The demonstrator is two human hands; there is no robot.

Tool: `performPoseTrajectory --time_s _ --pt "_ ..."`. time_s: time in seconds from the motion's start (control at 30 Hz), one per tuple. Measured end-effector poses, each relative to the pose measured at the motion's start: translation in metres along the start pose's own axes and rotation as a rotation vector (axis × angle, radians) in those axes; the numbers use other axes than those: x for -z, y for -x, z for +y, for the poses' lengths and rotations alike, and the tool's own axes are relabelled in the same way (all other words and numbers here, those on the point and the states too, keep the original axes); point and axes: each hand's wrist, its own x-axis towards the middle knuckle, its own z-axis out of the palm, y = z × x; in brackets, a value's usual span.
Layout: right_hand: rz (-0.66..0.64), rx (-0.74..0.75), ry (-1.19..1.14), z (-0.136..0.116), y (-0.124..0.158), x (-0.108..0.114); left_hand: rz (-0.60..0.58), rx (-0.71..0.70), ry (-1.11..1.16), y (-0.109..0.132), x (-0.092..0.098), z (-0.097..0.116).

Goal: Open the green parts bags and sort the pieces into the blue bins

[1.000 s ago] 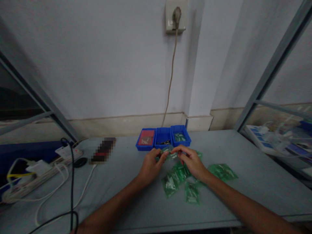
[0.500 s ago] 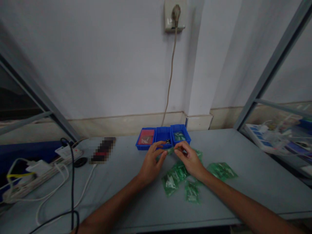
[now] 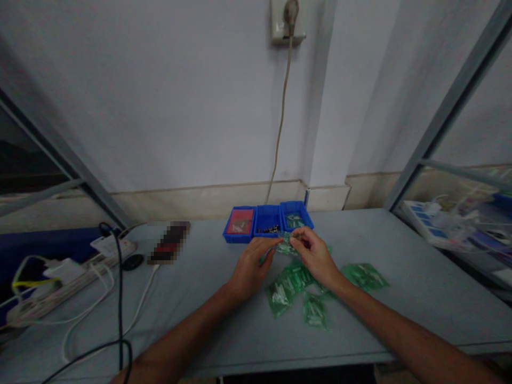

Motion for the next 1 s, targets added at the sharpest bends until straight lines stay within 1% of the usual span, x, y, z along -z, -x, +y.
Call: performPoseTrajectory --time_s 0.17,0.23,0.37,0.47,0.53,0.63,0.7,0.77,0.9,1.0 --pt "-0.047 -0.006 -0.028 0.003 0.001 -0.003 0.0 0.029 -0.031 -0.001 0.0 -0.001" --pt "-0.063 -0.011 -0.018 0.002 0.003 -0.004 0.027 0.058 -0.015 -0.002 0.0 0.0" --pt "-0.075 0.054 0.051 -0.003 0.006 -0.005 0.088 0.109 0.01 -0.004 0.001 0.002" --pt "-0.096 -0.006 0.012 -0.006 0.008 -0.006 0.103 0.151 0.029 -0.005 0.001 0.003" --pt "-0.104 -0.036 -0.037 -0.007 0.008 -0.005 0.101 0.185 0.051 -0.005 0.001 0.002" --pt "-0.106 0.027 -0.057 -0.008 0.008 -0.005 0.071 0.216 0.087 -0.005 0.0 0.001" --pt "-0.115 0.075 -0.02 -0.008 0.008 -0.004 0.06 0.223 0.107 -0.005 0.0 0.001" --pt "-0.118 0.094 0.026 -0.009 0.007 -0.003 0.073 0.222 0.117 -0.005 0.0 0.002" --pt "-0.101 0.07 0.077 -0.008 0.006 -0.001 0.122 0.194 0.086 -0.006 0.004 0.003" --pt "-0.098 0.08 0.075 -0.007 0.004 0.001 0.128 0.17 0.053 -0.006 0.007 0.005"
